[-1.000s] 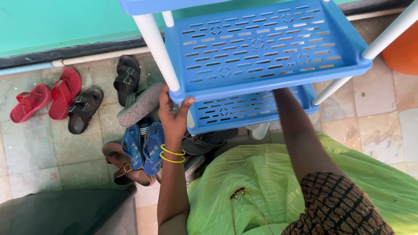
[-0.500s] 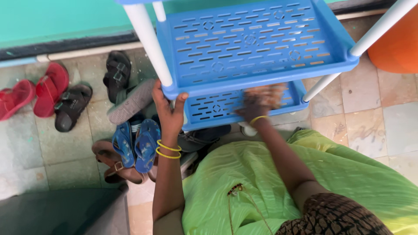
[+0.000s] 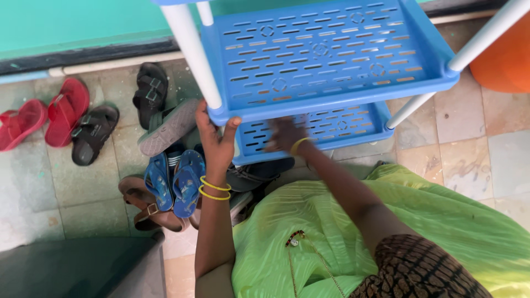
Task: The person wipes a blue plastic shoe rack with a cloth and then places several pairs of shoes onto the shelves. The person handles white slippers, black sandals, blue flip-flops, and grey slip-on shoes, arranging them on the rack.
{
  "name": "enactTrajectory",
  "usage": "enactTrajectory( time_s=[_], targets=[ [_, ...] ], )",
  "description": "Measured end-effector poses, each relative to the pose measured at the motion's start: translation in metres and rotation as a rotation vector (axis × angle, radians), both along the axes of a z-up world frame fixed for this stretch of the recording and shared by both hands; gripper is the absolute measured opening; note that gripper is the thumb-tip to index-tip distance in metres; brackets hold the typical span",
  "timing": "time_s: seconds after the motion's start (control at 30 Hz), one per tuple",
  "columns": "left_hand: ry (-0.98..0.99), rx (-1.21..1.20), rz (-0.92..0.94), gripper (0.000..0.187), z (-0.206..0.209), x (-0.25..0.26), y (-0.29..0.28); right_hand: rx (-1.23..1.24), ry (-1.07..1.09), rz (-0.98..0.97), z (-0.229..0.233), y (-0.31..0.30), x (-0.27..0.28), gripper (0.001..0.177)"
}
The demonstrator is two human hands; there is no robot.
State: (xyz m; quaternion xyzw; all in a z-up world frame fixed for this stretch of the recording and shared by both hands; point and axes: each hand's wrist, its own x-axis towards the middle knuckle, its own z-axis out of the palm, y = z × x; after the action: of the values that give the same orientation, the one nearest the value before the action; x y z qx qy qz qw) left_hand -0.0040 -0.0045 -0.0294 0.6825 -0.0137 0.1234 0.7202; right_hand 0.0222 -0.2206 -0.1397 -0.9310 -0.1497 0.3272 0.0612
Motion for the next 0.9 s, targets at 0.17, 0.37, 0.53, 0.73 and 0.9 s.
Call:
enactTrajectory(
  time_s=[0.17,0.37,0.53,0.73,0.9],
  targets=[
    [-0.033,0.063,0.023,0.075,0.001,-0.003,-0.001,-0.352,0.102,-0.198,-0.017,-0.133,0.022,0.074],
    [-0.01,0.055,0.016,0.079,0.003,-0.002,-0.001,-0.669,-0.586,-0.138,-0.057,-0.208,0.01,0.115],
    [0.026,0.048,0.019,0.078,0.005,-0.002,-0.001,-0.482,-0.003,0.031,-0.077,-0.127,-0.006,0.088],
    [0.073,-0.017,0.001,0.076,0.002,-0.003,0.0,-0.002,-0.185,0.137,-0.053,0.022,-0.02,0.091],
    [0.044,-0.032,-0.005,0.074,-0.004,-0.002,0.002,0.189,-0.124,0.017,-0.037,0.064,0.008,0.06]
  ],
)
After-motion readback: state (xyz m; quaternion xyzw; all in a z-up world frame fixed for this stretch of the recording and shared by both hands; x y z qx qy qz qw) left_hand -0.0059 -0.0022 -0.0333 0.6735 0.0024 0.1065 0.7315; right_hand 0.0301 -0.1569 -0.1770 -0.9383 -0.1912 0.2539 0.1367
